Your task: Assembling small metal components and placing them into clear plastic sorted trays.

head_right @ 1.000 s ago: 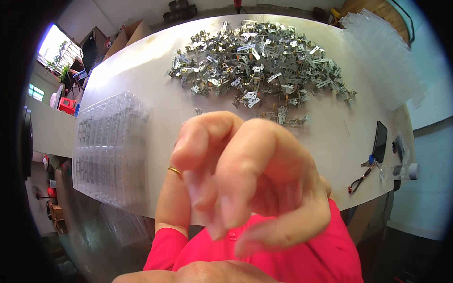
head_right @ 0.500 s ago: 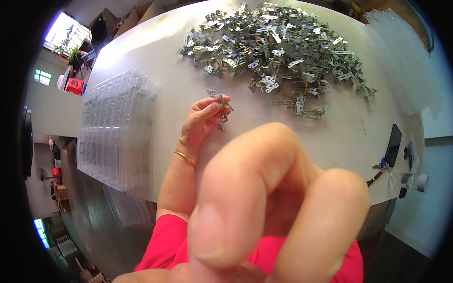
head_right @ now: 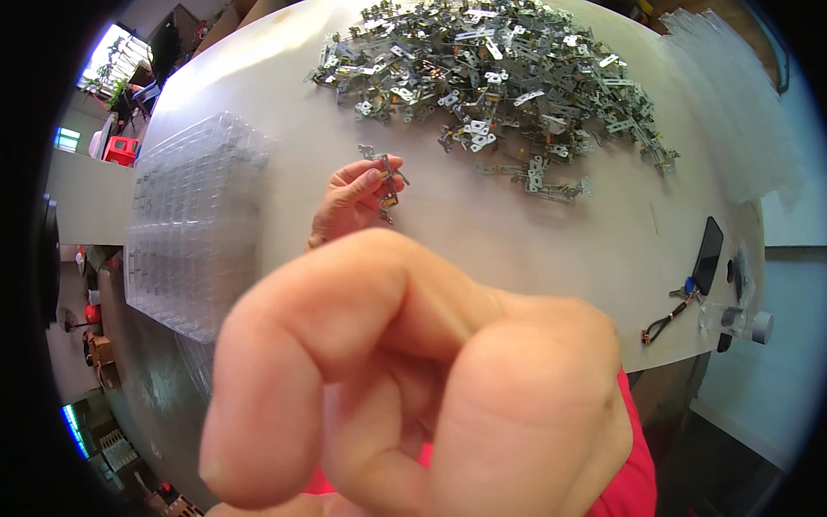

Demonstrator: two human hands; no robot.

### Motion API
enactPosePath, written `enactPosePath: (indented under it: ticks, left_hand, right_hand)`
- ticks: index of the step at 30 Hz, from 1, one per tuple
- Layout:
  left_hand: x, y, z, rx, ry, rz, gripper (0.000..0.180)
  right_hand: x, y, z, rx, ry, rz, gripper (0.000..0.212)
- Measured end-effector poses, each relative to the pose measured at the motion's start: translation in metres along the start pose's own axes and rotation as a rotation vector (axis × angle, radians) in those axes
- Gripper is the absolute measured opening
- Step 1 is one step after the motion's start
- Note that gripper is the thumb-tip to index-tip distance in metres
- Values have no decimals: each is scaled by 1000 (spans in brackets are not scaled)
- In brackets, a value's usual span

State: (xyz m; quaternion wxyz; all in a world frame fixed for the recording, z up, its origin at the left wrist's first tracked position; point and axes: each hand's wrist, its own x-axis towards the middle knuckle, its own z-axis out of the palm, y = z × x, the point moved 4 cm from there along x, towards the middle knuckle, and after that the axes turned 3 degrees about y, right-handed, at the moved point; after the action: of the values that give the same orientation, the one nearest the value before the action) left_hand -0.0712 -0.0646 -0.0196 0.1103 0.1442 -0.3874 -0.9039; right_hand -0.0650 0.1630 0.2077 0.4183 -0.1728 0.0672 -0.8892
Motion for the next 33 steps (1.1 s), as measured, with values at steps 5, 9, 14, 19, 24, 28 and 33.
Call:
enactPosePath:
  ticks: [5,9,14,19,24,28,33]
  left_hand:
    - [7,-3,-6,-13,-27,-85,23]
    - [8,3,0,-23,-117,11,25]
    - [4,2,-7,-86,-205,97,32]
    - [5,2,0,-52,-261,83,30]
    - [4,-1,2,68,-277,76,26]
    - [2,-2,8,173,-288,41,27]
    - [-2,-5,13,198,-200,10,26]
  right_hand:
    - [31,-3,-8,-164,-202,49,34]
    - [58,-15,-31,-628,-286,-206,30]
    - [83,10,-110,-1380,-38,-190,17]
    - [71,20,-183,-1658,176,103,18]
    - [64,29,-209,-1361,248,310,20]
    - [58,29,-217,-1264,278,310,18]
    - [51,27,-221,-1298,368,291,15]
